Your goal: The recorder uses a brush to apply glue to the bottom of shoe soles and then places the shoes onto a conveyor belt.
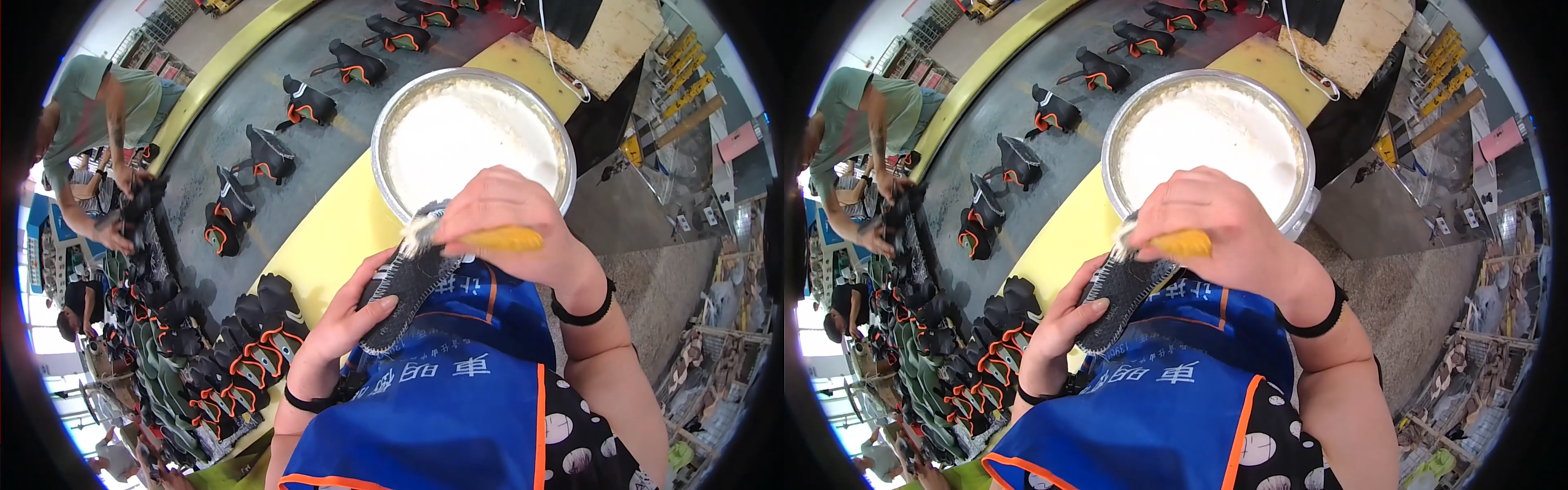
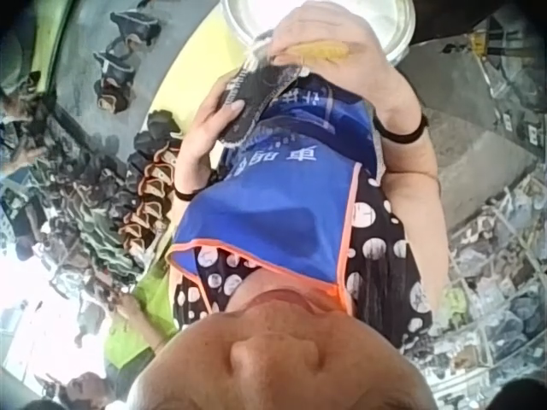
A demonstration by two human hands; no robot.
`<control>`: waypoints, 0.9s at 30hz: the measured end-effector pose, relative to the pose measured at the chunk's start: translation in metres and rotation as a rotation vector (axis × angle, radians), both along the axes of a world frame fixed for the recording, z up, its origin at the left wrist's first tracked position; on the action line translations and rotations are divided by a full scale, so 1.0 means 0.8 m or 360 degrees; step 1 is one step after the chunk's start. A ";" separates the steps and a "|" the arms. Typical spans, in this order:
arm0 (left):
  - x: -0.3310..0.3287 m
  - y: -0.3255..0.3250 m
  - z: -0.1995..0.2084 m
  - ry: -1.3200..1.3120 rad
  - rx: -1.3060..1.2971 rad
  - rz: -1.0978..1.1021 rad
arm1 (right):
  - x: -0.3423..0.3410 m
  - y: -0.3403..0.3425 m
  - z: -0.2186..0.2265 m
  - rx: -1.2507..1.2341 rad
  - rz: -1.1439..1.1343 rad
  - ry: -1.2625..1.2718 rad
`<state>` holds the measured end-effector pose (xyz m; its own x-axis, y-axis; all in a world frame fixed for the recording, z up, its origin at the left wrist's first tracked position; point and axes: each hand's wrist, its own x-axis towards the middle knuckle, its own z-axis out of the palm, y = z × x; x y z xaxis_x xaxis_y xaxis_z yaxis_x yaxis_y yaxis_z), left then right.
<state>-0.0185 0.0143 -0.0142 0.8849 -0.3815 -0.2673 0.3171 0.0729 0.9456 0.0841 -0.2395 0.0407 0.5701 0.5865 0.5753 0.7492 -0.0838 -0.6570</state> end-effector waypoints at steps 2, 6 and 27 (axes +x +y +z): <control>-0.002 0.002 0.003 -0.0005 0.0001 0.0008 | 0.004 -0.006 -0.006 -0.0135 -0.0073 -0.0103; -0.014 0.034 0.015 0.0129 -0.0065 0.0264 | 0.019 -0.025 -0.032 -0.0009 -0.0580 0.0244; 0.057 0.524 -0.172 0.0427 0.0960 0.2252 | 0.008 -0.066 -0.170 0.0323 -0.1327 0.0140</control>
<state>0.0275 0.4335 -0.1520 0.3212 0.9073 -0.2713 0.4788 0.0916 0.8732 0.0907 -0.2921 -0.0955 0.8162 -0.1530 0.5571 0.4408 -0.4585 -0.7717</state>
